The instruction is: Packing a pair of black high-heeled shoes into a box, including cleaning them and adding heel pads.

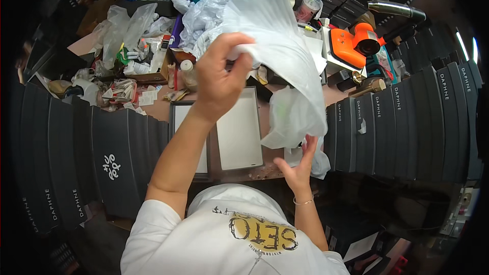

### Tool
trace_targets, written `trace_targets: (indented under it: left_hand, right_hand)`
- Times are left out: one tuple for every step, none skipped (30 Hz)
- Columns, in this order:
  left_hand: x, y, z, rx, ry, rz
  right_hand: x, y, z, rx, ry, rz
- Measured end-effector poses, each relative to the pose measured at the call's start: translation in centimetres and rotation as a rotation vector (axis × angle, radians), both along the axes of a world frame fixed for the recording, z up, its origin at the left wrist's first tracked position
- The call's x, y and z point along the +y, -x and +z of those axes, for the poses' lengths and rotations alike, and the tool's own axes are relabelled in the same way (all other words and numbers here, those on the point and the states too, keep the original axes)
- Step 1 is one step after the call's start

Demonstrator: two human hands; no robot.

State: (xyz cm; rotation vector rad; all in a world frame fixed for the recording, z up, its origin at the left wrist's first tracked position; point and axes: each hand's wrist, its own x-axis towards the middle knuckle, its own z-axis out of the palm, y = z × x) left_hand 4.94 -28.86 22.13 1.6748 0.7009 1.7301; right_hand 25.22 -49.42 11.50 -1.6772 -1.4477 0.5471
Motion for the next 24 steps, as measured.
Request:
trace_targets:
  left_hand:
    - [-1.3,1.5,-0.4,0.023,0.07,0.027]
    - [-2.4,3.7,-1.8,0.074,0.214,-0.018]
    - [-3.6,5.2,-2.6,0.032,0.281,-0.017]
    - [-4.8,7.2,-3.7,0.053,0.302,0.051]
    - [-6.1,9.1,-5.5,0.013,0.344,0.131]
    - [-6.9,10.5,-5.9,0.01,0.417,0.185]
    - [-7.5,11.6,-6.8,-0.042,0.432,0.222]
    - [-7.9,12.5,-7.3,-0.093,0.446,0.259]
    - [-8.3,12.3,-6.9,-0.083,0.436,0.264]
    - [-8.5,11.5,-6.4,-0.077,0.424,0.267]
    - [-8.3,11.0,-6.4,-0.059,0.449,0.269]
    - [-8.0,10.0,-6.0,-0.017,0.429,0.266]
    - [-7.8,8.9,-5.3,-0.013,0.411,0.256]
    - [-7.4,8.2,-4.5,-0.008,0.39,0.239]
    - [-6.9,7.9,-3.8,-0.006,0.365,0.211]
    - [-6.7,8.0,-3.5,-0.001,0.348,0.193]
    - [-6.3,7.9,-3.1,0.005,0.331,0.169]
    - [-5.8,7.8,-2.5,-0.029,0.301,0.156]
    - [-5.5,8.2,-1.9,-0.061,0.282,0.147]
    - [-5.3,8.2,-1.4,-0.098,0.265,0.13]
    - [-5.4,7.7,-0.1,-0.196,0.263,0.072]
    - [-5.2,7.8,0.3,-0.19,0.218,0.07]
    - [-4.8,7.6,0.3,-0.191,0.175,0.067]
    - [-4.9,7.4,0.4,-0.195,0.137,0.07]
  right_hand:
    - [1.5,0.2,-0.2,-0.038,-0.012,-0.047]
    - [3.0,0.2,-0.4,-0.081,-0.031,-0.098]
    - [4.1,-0.6,-1.8,-0.061,-0.035,-0.119]
    - [5.5,-1.3,-1.5,-0.066,-0.089,-0.174]
    - [7.0,-2.0,-1.6,-0.071,-0.14,-0.217]
    - [7.9,-2.7,-1.2,-0.088,-0.194,-0.271]
    - [7.9,-3.1,-0.5,-0.046,-0.096,-0.157]
    - [7.7,-3.3,0.7,-0.006,0.003,-0.043]
    - [7.4,-3.1,1.6,0.03,0.1,0.067]
    - [6.8,-1.9,1.7,-0.025,0.203,0.307]
    - [5.9,0.1,1.6,-0.082,0.306,0.545]
    - [4.6,1.1,-1.0,-0.257,0.287,0.749]
    - [3.1,2.3,-4.5,-0.389,0.288,0.847]
    - [1.3,3.3,-7.5,-0.633,0.194,0.866]
    - [0.4,4.0,-10.4,-0.728,0.151,0.874]
    - [0.3,4.8,-10.7,-0.719,0.215,0.873]
    - [0.1,5.4,-10.9,-0.709,0.282,0.866]
    - [0.2,5.9,-11.1,-0.694,0.343,0.853]
    - [0.6,6.0,-7.8,-0.534,0.311,0.855]
    - [0.6,5.2,-5.0,-0.172,0.419,0.799]
    - [0.3,4.0,-2.4,0.192,0.511,0.725]
    - [-0.1,3.0,-1.0,0.549,0.588,0.639]
    - [-0.8,2.0,-1.4,0.93,0.455,0.61]
    - [-1.5,1.0,-2.6,1.301,0.307,0.563]
